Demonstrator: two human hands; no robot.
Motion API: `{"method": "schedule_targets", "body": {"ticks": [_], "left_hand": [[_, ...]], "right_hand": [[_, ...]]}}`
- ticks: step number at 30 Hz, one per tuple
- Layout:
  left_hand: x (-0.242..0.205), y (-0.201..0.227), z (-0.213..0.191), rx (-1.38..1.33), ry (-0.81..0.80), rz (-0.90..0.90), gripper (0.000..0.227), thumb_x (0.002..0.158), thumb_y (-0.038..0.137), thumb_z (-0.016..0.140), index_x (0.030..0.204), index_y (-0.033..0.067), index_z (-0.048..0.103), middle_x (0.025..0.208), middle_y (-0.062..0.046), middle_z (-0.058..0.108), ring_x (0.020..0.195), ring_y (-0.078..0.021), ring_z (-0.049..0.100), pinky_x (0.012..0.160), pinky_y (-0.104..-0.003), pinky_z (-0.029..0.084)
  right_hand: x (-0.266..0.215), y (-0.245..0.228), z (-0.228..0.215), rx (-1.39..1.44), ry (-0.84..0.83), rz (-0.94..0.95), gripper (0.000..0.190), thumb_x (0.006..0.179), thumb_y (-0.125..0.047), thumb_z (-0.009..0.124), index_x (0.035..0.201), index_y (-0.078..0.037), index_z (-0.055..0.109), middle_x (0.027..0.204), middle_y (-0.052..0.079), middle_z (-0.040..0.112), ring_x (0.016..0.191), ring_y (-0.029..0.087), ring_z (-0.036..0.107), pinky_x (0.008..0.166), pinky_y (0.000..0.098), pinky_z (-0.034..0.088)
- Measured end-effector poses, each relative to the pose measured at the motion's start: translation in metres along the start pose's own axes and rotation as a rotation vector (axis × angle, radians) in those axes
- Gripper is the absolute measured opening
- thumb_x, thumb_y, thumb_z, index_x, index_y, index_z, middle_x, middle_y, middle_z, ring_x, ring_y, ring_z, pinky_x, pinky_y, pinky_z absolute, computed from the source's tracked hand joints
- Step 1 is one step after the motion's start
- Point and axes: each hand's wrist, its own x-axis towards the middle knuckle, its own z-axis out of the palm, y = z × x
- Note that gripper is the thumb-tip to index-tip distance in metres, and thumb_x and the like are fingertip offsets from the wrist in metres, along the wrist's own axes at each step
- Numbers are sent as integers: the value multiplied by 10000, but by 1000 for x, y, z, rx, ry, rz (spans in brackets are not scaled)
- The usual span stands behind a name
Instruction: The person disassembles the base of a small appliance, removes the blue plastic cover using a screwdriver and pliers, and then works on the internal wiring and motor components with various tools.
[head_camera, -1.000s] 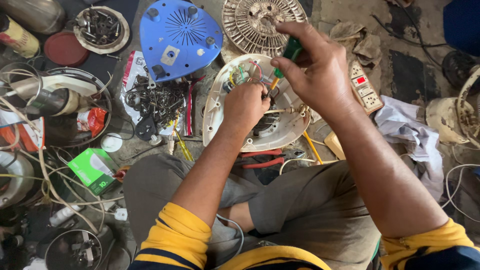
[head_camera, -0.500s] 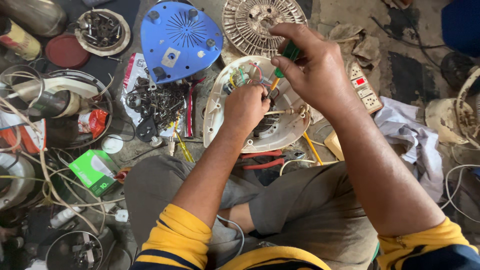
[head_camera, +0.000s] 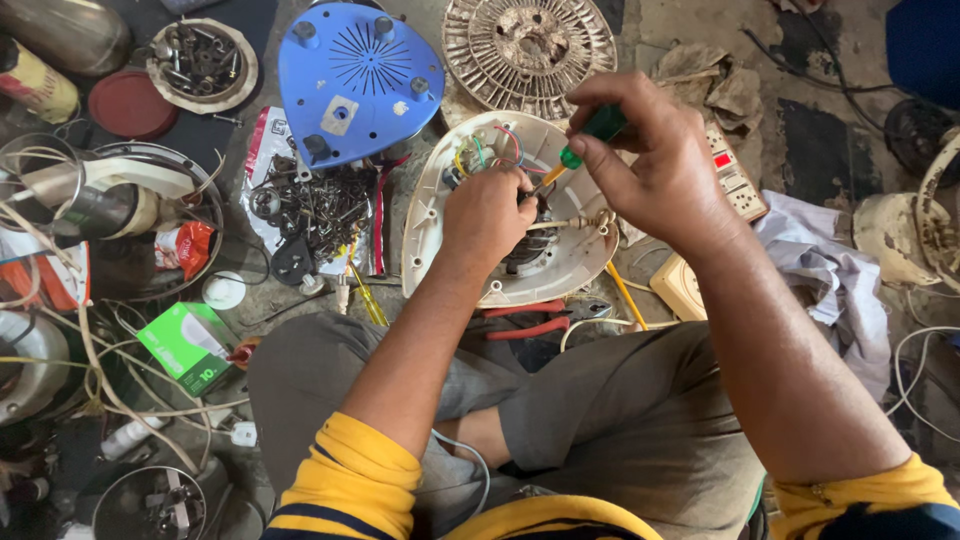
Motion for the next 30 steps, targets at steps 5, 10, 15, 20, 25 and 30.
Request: {"method": "schedule_targets", "body": {"ticks": [5,10,15,20,25,30], "left_hand": [[1,2,-1,1,-37,-33,199,771,247,811,916,116,768,854,-123,748,828,-335,720,742,-456,558],[3,3,1,30,-51,-29,184,787,245,805,910,112,772,872,-124,754,838,-336,725,752,-458,565],[3,3,1,3,-59,-37,212,770,244,812,928,109,770,859,-128,752,828,-341,725,744,-467,561],[2,0,2,3,-63,-31,199,785,248,811,929,117,767,851,-124,747,831,-341,721,741,-470,557],[2,-1,4,2,-43,-22,207,768,250,818,916,117,764,848,-125,741,821,-341,718,729,-469,555],[2,1,3,0,-57,-36,194,770,250,817,907,121,768,844,-124,741,824,-335,719,733,-463,559]], "right_hand": [[-10,0,6,-10,65,47,370,1024,18,746,1341,-25,560,1184,118,694,1105,171,727,943,306,636],[-13,1,6,15,135,-7,360,1063,24,742,1368,-40,561,1169,114,673,1102,160,723,994,312,636],[-11,0,4,-5,66,26,374,1021,26,739,1350,-38,573,1176,106,679,1087,161,705,939,306,629],[-10,-1,6,-4,55,48,368,1027,21,736,1350,-40,570,1164,93,689,1102,158,710,934,306,621],[-9,1,3,8,27,45,365,1024,21,731,1347,-36,571,1150,92,687,1080,158,714,943,306,625],[-8,3,-1,50,1,3,329,1038,33,712,1327,-31,568,1154,91,686,1086,159,717,972,309,623]]}}
